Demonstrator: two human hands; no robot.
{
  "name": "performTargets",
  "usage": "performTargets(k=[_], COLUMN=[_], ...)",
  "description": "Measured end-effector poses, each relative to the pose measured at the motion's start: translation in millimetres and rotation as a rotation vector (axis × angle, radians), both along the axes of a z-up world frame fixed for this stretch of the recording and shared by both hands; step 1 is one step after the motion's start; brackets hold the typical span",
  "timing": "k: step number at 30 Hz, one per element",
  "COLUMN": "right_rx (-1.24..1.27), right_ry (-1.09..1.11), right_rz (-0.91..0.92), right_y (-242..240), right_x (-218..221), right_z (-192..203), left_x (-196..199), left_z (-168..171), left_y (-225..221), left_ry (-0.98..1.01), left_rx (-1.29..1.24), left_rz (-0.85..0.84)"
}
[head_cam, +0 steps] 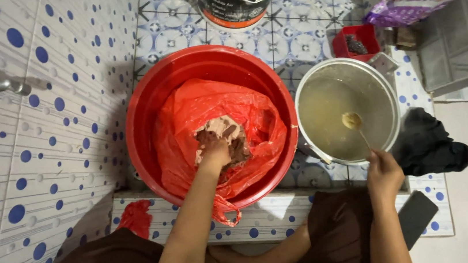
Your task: Mixing and kneading food ingredients in a bowl while gradually adding liquid with a spoon
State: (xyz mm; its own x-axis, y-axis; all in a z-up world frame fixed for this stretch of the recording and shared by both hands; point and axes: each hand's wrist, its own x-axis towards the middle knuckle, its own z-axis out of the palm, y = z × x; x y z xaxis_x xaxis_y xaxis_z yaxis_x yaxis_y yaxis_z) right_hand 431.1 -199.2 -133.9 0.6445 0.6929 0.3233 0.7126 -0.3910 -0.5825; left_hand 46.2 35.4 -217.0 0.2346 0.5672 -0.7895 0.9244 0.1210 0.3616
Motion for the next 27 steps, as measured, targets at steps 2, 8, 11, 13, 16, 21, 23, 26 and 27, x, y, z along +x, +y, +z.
performTargets(k=[2,8,11,13,16,21,23,26,27], right_rx=[0.019,0.100,0.135,0.148,0.195,0.303,0.346,0.402,0.407], right_ry=[0.033,0.090,0.106,0.106,0.142,0.450,0.506,0.583,0.601], right_rz=[-0.032,-0.090,-0.096,-0.102,-0.111,-0.198,-0.217,-0.238,-0.255], right_y=[-9.9,-5.1,-0.9,-1.4,-5.3,-1.6,-0.7,1.1,-5.5], right_x=[-5.1,-12.2,-11.9,-9.7,-3.6,-18.8,-15.6,-11.6,-8.8], right_z=[-8.0,-9.7,-9.0,-13.1,-25.2,-16.6,-18.0,-24.1,-26.3], left_x=[4.8,-6.6,-9.8,-15.8,-27.3,-34.1,-34.1,-36.7,-35.2], left_z=[-17.8,-55.0,-44.8,-35.9,-0.4,-51.7,-37.4,12.9,32.5], left_y=[-6.2,-18.5,-19.4,-23.5,-23.6,0.2,-8.9,-12.8,-18.1], left_ry=[0.122,0.018,-0.052,-0.084,0.097,0.018,-0.386,-0.869,-0.963], left_rx=[0.190,0.444,0.306,0.269,0.133,0.179,0.005,-0.160,-0.145], left_rz=[-0.141,-0.151,-0.076,-0.067,-0.152,-0.421,0.026,0.492,0.498])
